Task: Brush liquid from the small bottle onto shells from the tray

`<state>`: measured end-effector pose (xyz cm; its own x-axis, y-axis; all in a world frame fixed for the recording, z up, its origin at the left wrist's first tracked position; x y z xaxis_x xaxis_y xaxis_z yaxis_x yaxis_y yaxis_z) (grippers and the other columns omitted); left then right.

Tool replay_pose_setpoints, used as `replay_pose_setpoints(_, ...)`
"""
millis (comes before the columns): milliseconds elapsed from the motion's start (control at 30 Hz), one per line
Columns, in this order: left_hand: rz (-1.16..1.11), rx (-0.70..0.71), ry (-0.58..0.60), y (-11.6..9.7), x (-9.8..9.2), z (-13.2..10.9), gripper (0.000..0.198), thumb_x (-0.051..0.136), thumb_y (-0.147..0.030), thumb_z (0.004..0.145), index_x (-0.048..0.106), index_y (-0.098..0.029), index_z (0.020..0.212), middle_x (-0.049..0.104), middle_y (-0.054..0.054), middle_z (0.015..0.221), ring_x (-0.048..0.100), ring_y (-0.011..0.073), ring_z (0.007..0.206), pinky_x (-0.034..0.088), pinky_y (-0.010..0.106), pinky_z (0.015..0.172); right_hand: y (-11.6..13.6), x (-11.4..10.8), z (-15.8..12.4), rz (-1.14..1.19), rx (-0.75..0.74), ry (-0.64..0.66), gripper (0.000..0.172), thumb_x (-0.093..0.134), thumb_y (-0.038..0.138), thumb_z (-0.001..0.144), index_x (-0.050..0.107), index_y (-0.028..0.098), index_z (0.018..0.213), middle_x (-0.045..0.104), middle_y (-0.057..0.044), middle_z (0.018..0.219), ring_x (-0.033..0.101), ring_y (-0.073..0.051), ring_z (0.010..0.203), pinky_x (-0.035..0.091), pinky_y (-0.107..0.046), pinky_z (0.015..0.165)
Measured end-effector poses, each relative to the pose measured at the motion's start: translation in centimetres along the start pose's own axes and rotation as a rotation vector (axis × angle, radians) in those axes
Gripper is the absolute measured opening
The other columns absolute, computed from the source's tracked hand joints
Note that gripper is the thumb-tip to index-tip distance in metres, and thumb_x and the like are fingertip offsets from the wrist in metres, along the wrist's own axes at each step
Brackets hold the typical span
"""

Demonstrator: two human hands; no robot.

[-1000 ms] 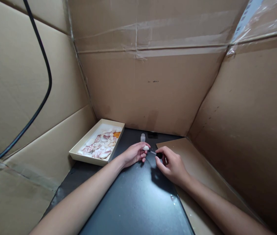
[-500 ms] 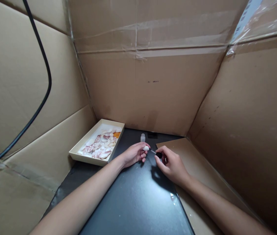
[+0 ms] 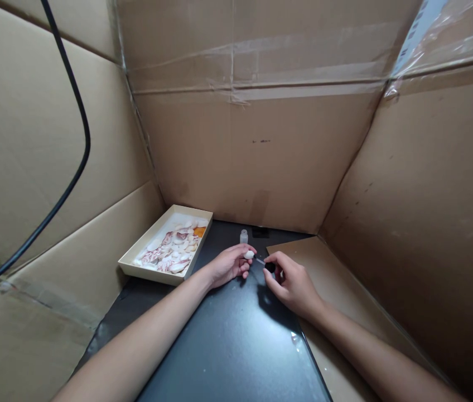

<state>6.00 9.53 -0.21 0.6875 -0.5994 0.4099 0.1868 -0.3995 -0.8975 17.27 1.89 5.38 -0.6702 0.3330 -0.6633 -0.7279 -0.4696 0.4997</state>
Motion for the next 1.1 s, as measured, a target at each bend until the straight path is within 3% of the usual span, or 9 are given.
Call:
replay_pose_setpoints(433, -0.018, 0.005, 0.014, -0.16, 0.26, 0.0, 0.022, 0.053, -0.012, 0.073, 0.054, -0.014, 0.094, 0.053, 0.002, 0.075, 0.046, 0.0071, 0.053, 0.043, 0.021, 0.049, 0.33, 0.19, -0.01, 0.016, -0.039, 0.015, 0.016, 0.053, 0.024, 0.088, 0.057, 0.02, 0.104, 0.054, 0.0, 0.078, 0.052, -0.011, 0.06, 0.04, -0.023, 0.058)
replay_pose_setpoints(967, 0.006, 0.005, 0.055, -0.21, 0.39, -0.06, 0.027, 0.057, -0.014, 0.074, 0.058, -0.013, 0.101, 0.055, 0.004, 0.082, 0.048, 0.0073, 0.059, 0.043, 0.021, 0.052, 0.23, -0.02, 0.06, -0.007, -0.012, 0.007, 0.016, 0.051, 0.026, 0.09, 0.057, 0.02, 0.104, 0.058, -0.002, 0.082, 0.055, -0.013, 0.062, 0.043, -0.025, 0.059)
replay_pose_setpoints(1100, -0.003, -0.004, 0.035, -0.17, 0.29, -0.07, 0.025, 0.057, -0.018, 0.077, 0.059, -0.013, 0.102, 0.055, 0.004, 0.084, 0.047, 0.0069, 0.057, 0.043, 0.021, 0.051, -0.21, -0.21, 0.05, 0.011, 0.052, -0.031, 0.015, 0.053, 0.028, 0.089, 0.057, 0.02, 0.101, 0.06, -0.002, 0.08, 0.054, -0.013, 0.061, 0.042, -0.024, 0.057)
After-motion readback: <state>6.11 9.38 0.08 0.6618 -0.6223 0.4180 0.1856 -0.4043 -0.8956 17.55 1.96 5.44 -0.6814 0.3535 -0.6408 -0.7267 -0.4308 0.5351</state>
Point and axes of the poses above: each hand's wrist, its own z-axis towards the middle knuckle, its own x-axis out of the palm, y = z × x, the point moved 8 cm from there along z, towards the middle knuckle
